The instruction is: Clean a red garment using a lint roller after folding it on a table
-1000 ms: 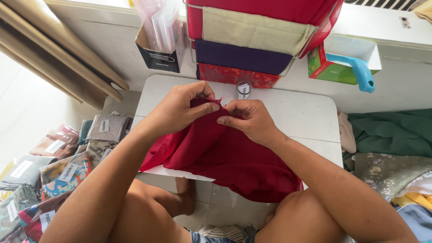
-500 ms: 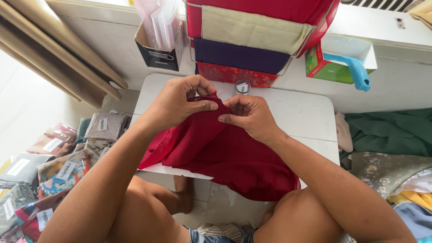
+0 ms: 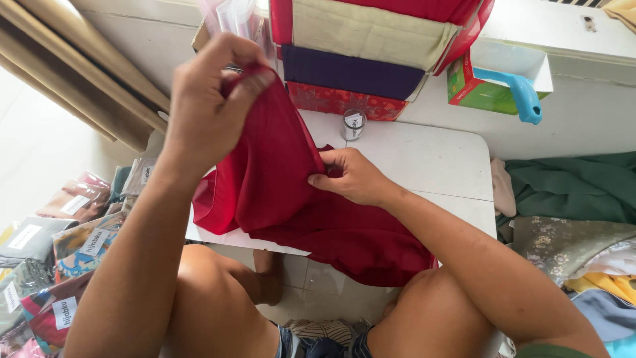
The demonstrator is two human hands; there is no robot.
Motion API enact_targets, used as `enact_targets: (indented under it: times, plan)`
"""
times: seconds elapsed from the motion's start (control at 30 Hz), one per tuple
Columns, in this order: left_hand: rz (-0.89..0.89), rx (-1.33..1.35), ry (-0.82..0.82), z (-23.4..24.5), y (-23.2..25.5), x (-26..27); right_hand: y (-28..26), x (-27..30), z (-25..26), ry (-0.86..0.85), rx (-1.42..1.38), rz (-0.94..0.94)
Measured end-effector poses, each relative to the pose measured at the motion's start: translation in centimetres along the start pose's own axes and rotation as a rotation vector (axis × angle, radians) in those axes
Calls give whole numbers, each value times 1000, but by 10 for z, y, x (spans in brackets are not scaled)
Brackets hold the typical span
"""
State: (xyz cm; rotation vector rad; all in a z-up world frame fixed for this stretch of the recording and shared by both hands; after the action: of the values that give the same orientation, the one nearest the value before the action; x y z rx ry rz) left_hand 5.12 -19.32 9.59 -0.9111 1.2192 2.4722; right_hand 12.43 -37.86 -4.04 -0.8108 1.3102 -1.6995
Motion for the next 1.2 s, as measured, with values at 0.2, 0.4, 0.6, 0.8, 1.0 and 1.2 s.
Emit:
enact_targets:
  times: [0.2,0.4,0.6,0.8,1.0,1.2]
  plan:
    - [-114,-163,290,40,-7,5,0,10,-2,-61,12,-92]
    - [-232,-395,580,84,-26,20,5,26,14,-150,7,-182]
    - [480,-162,755,121,-86,43,13,47,39,-27,-55,-161]
    - [870,-196,723,156,-164,89,36,68,65,31,-87,-240]
    - [600,-177,728,147,-173,71,34,80,71,153,-3,-188]
    - [562,27,885,107,-77,38,44,83,74,230,116,-268]
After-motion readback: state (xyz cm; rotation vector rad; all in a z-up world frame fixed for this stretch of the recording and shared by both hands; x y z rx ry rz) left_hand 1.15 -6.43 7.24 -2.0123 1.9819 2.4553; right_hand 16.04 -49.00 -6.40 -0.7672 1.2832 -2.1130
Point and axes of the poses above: each hand's wrist, its own x-axis away from the middle knuckle, its own z-axis out of the back of the hand, y = z × x, the point moved 4 cm from there along -x, towards the middle knuckle, and after that the axes turned 3 degrees about -z, right-handed, at the moved point
